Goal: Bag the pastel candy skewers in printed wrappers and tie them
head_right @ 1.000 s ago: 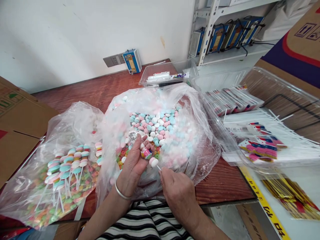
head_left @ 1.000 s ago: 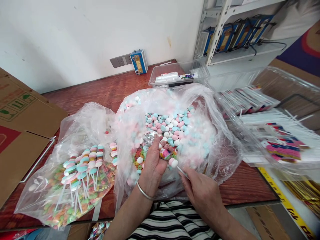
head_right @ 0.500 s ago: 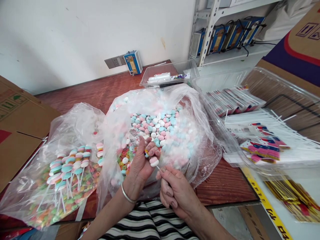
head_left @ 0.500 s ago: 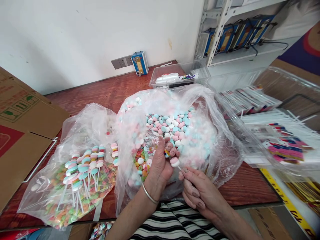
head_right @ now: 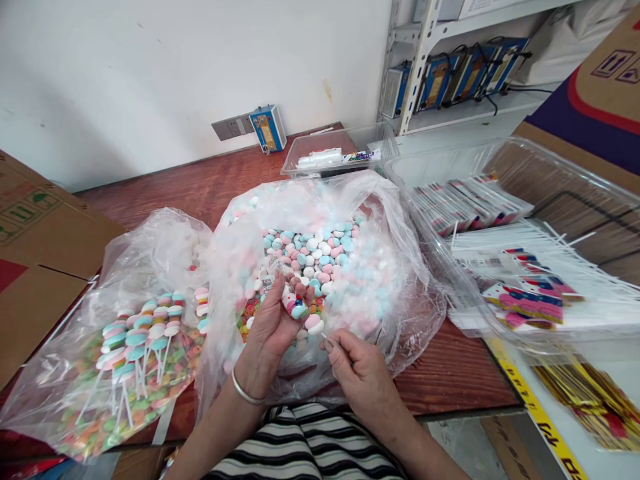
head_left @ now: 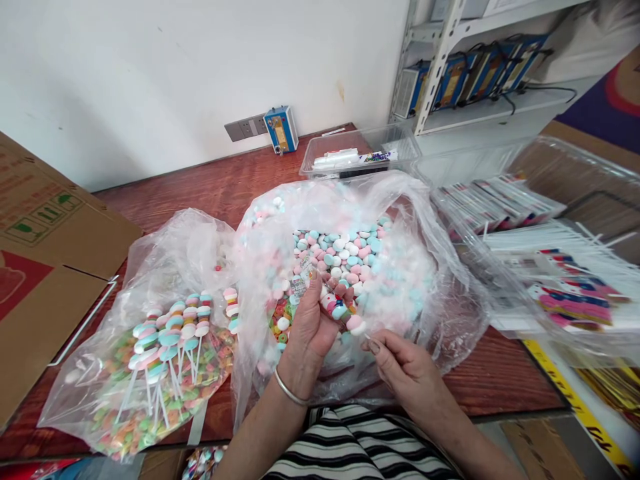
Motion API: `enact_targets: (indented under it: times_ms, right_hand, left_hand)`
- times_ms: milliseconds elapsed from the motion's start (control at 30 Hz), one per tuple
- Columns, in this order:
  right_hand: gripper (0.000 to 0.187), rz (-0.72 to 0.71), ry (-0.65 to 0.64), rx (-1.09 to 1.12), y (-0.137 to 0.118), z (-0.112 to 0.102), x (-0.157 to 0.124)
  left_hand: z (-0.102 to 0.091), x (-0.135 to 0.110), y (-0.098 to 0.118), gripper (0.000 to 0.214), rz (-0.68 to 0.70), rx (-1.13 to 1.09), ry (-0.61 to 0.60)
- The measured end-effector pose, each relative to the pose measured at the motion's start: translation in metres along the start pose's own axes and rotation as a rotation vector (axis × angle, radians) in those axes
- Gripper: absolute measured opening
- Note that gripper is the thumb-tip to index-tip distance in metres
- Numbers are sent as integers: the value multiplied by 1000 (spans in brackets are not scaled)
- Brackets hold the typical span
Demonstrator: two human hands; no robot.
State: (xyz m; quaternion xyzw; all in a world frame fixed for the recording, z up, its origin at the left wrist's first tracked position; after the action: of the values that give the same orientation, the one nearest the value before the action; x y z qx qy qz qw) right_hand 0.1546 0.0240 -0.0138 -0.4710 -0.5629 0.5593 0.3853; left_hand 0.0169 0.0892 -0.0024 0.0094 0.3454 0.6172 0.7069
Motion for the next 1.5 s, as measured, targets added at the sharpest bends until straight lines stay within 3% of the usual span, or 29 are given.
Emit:
enact_targets:
  times_ms: [133, 200, 267, 367, 433, 533, 633, 800, 900, 1000, 1133, 1333, 1500]
  right_hand:
    - [27, -414, 86, -570, -22, -4, -9]
    - [27, -561, 130, -720, -29, -2, -14]
    - [28, -612, 160, -772, -32, 0, -17]
    - [28, -511, 139, -686, -28, 0, -17]
    - [28, -410, 115, -593, -24, -1, -15]
    - [29, -325, 128, -505, -23, -3, -14]
    - [28, -317, 148, -468, -28, -5, -13]
    - [26, -307, 106, -449, -28, -4, -13]
    - [26, -308, 104, -453, -27, -4, -15]
    - [26, -313, 132, -464, -29, -6, -16]
    - [24, -293, 168, -472, -30, -12, -14]
    - [25, -286, 143, -471, -30, -12, -16]
    - [26, -294, 158, -461, -31, -12, -18]
  left_hand:
    - [3, -1, -3, 25, -83, -66, 66]
    - [2, -1, -3, 24, -108, -84, 120]
    - [1, -1, -3, 24, -119, -107, 151]
    - [1, -2, -3, 26, -137, -133, 145]
    - [4, -4, -3, 30, -125, -112, 75]
    - [12, -12, 2, 26, 15, 64, -86]
    - [15, -18, 3, 41, 133, 281, -146]
    - [4, -12, -3, 25, 90, 196, -33]
    - [-2, -9, -6, 26, 27, 137, 60]
    - [4, -11, -5, 30, 46, 135, -5]
    - [12, -17, -1, 38, 158, 305, -137]
    - [-2, -11, -2, 32, 98, 304, -16]
    - [-2, -10, -4, 39, 31, 204, -11]
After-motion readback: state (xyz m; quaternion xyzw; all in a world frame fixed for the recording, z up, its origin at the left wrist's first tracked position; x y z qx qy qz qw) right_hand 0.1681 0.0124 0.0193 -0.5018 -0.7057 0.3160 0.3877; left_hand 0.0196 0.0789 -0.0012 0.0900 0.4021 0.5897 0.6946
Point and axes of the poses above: each hand's wrist, its own x-axis towards the middle knuckle, its own z-axis out of the palm, y = z × x, the point moved 6 cm from there along x, towards the middle knuckle, and after that the axes turned 4 degrees about x, right-handed, at the moved point
